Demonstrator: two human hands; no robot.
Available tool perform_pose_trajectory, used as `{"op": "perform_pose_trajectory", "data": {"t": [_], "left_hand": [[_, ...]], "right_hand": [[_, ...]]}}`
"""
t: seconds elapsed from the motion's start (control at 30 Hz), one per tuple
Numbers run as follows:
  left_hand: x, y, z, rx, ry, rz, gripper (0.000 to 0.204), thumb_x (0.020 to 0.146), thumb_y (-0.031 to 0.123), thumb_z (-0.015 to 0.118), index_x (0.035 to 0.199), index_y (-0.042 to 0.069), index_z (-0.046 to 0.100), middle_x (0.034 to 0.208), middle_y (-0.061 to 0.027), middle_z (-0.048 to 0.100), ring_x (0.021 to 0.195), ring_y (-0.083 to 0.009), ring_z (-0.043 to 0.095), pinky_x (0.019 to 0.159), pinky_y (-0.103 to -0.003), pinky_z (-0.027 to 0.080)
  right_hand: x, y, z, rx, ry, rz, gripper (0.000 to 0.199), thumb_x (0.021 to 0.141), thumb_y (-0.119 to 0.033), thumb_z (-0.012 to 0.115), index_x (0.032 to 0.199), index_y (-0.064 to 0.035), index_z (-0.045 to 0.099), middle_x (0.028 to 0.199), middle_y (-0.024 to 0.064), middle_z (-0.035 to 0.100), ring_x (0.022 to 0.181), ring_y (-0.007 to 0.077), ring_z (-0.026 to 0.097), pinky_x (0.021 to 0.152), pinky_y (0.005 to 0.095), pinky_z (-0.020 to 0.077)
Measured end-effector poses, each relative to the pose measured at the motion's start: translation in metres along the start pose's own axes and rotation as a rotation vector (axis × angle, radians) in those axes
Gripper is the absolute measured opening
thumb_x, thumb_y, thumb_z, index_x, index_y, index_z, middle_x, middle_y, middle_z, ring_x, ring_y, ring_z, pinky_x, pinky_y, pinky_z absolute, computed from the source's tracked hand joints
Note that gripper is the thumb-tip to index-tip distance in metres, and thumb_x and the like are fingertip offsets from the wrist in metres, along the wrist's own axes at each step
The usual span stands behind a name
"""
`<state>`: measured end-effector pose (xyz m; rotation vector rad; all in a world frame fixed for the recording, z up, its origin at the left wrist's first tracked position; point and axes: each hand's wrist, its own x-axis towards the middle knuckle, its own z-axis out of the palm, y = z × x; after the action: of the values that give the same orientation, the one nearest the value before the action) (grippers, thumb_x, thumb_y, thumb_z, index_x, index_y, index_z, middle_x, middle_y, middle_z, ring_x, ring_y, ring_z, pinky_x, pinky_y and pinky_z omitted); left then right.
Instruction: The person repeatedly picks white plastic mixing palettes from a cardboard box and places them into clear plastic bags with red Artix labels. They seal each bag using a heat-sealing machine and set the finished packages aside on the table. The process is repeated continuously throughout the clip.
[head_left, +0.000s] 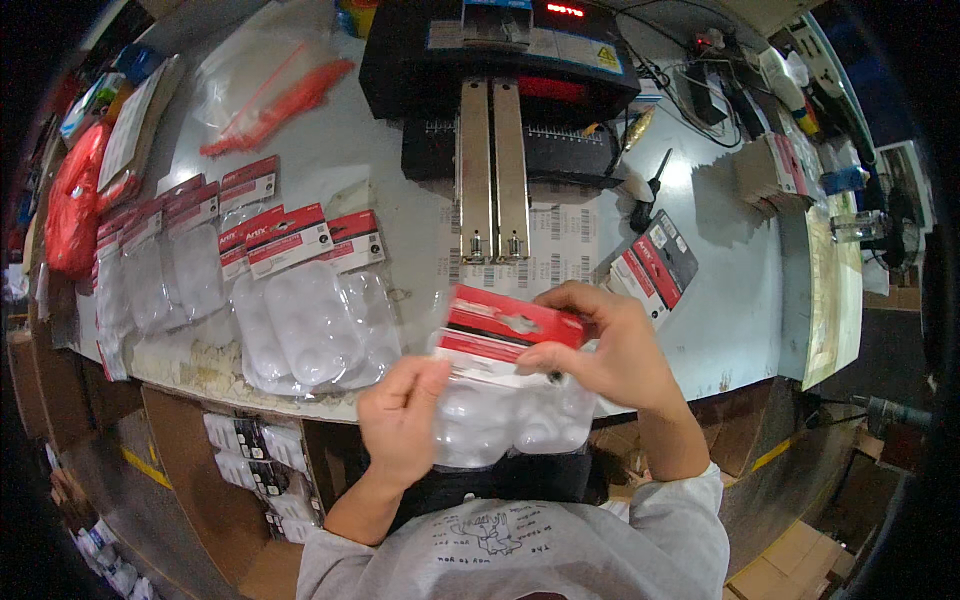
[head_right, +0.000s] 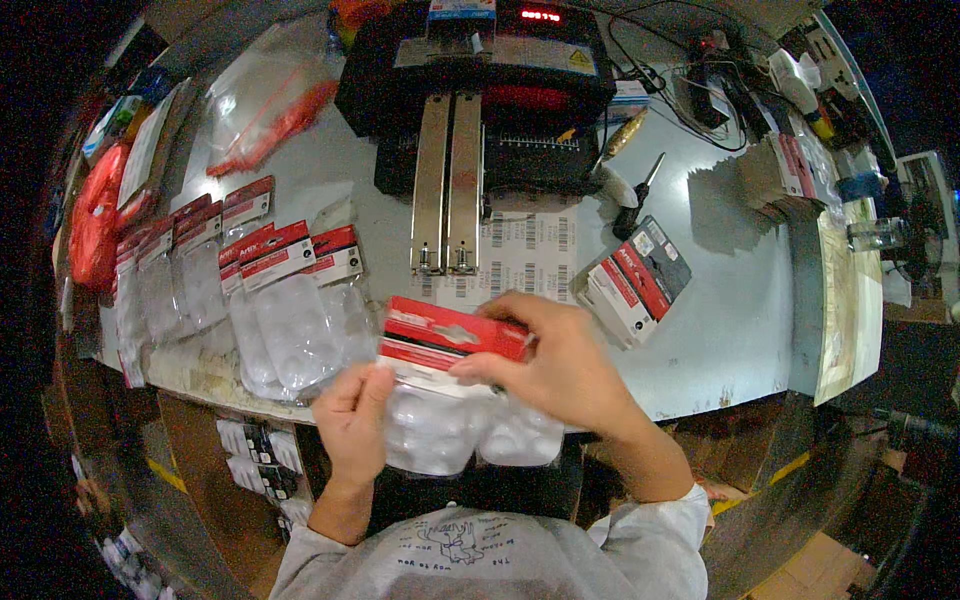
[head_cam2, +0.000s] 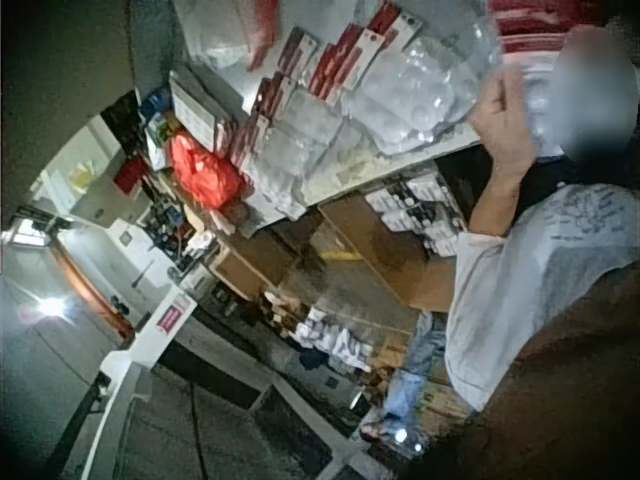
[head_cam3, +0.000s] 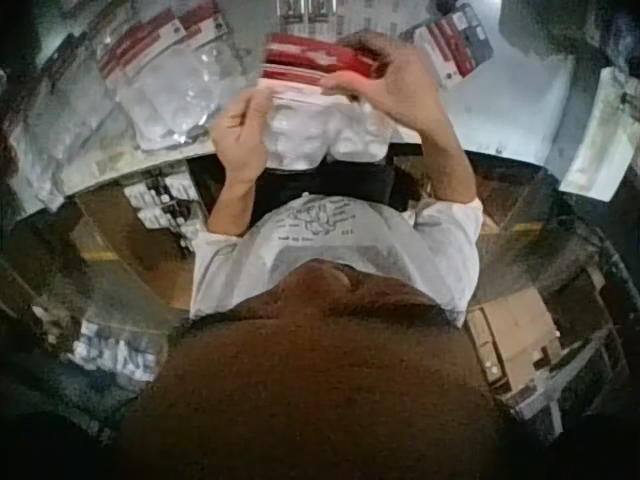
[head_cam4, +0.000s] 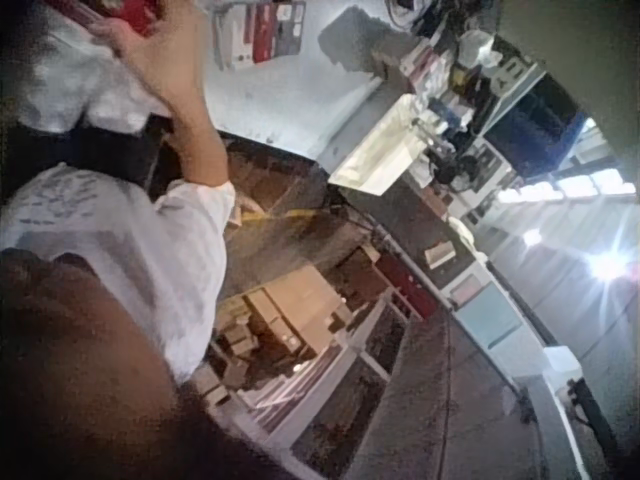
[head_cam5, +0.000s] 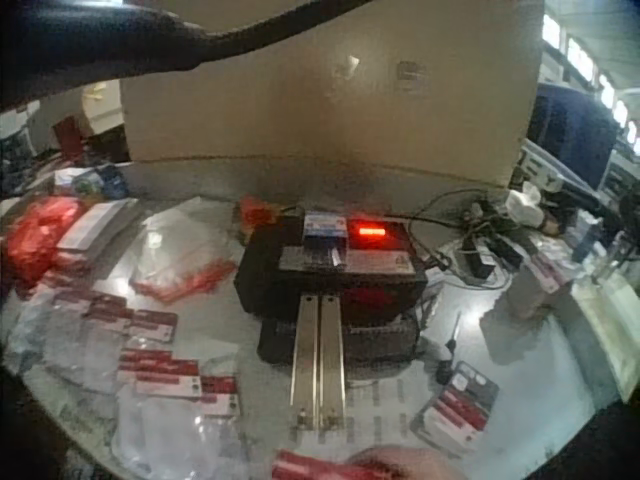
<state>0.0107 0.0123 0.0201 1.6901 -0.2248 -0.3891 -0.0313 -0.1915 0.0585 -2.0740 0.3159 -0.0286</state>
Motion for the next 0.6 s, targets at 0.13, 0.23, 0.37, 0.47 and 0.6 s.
{"op": "perform_pose_trajectory", "data": {"t": [0.13,0.23,0.37,0.47,0.6], "left_hand": [[0.008,-0.01,0.0,-0.08,0.124,-0.052,0.017,0.089,0.013,0.057,0.084,-0.003,0.062,0.068,0.0035,0.055,0.061,-0.0034,0.042,0.054,-0.019,0.035],[0.01,-0.019,0.002,-0.048,0.104,-0.064,0.02,0.09,0.015,0.056,0.083,-0.003,0.06,0.069,0.0032,0.054,0.063,-0.0039,0.041,0.056,-0.02,0.035],[0.016,-0.03,0.003,0.062,0.01,-0.076,0.025,0.093,0.019,0.049,0.082,-0.002,0.056,0.068,-0.0047,0.054,0.063,-0.0097,0.044,0.057,-0.026,0.038],[0.033,-0.034,0.009,0.243,-0.027,-0.166,0.025,0.093,0.022,0.047,0.086,-0.001,0.054,0.077,-0.0034,0.055,0.072,-0.0093,0.044,0.068,-0.024,0.038],[0.066,-0.037,0.022,0.318,0.053,-0.045,0.024,0.094,0.022,0.044,0.085,0.001,0.051,0.073,-0.0047,0.051,0.07,-0.0118,0.043,0.068,-0.026,0.038]], "right_hand": [[-0.008,0.018,0.001,0.402,-0.307,0.518,0.021,0.082,-0.018,0.067,0.083,0.0028,0.065,0.071,0.0054,0.064,0.059,0.0102,0.06,0.052,0.0217,0.0477],[-0.016,0.03,0.003,0.616,-0.314,0.482,0.02,0.085,-0.015,0.062,0.085,0.0049,0.063,0.075,0.0075,0.064,0.062,0.0128,0.062,0.054,0.0233,0.0507],[-0.016,0.039,0.009,0.662,-0.29,0.555,0.021,0.087,-0.011,0.056,0.087,0.009,0.06,0.075,0.0111,0.063,0.063,0.0162,0.064,0.054,0.0261,0.0526],[0.002,0.045,0.015,0.706,-0.237,0.565,0.021,0.087,-0.011,0.055,0.088,0.0096,0.058,0.075,0.0116,0.062,0.061,0.0168,0.063,0.054,0.0263,0.0527],[0.031,0.054,0.022,0.77,-0.069,0.547,0.02,0.086,-0.013,0.057,0.087,0.0069,0.058,0.074,0.0085,0.061,0.059,0.0146,0.061,0.055,0.0253,0.0518]]}}
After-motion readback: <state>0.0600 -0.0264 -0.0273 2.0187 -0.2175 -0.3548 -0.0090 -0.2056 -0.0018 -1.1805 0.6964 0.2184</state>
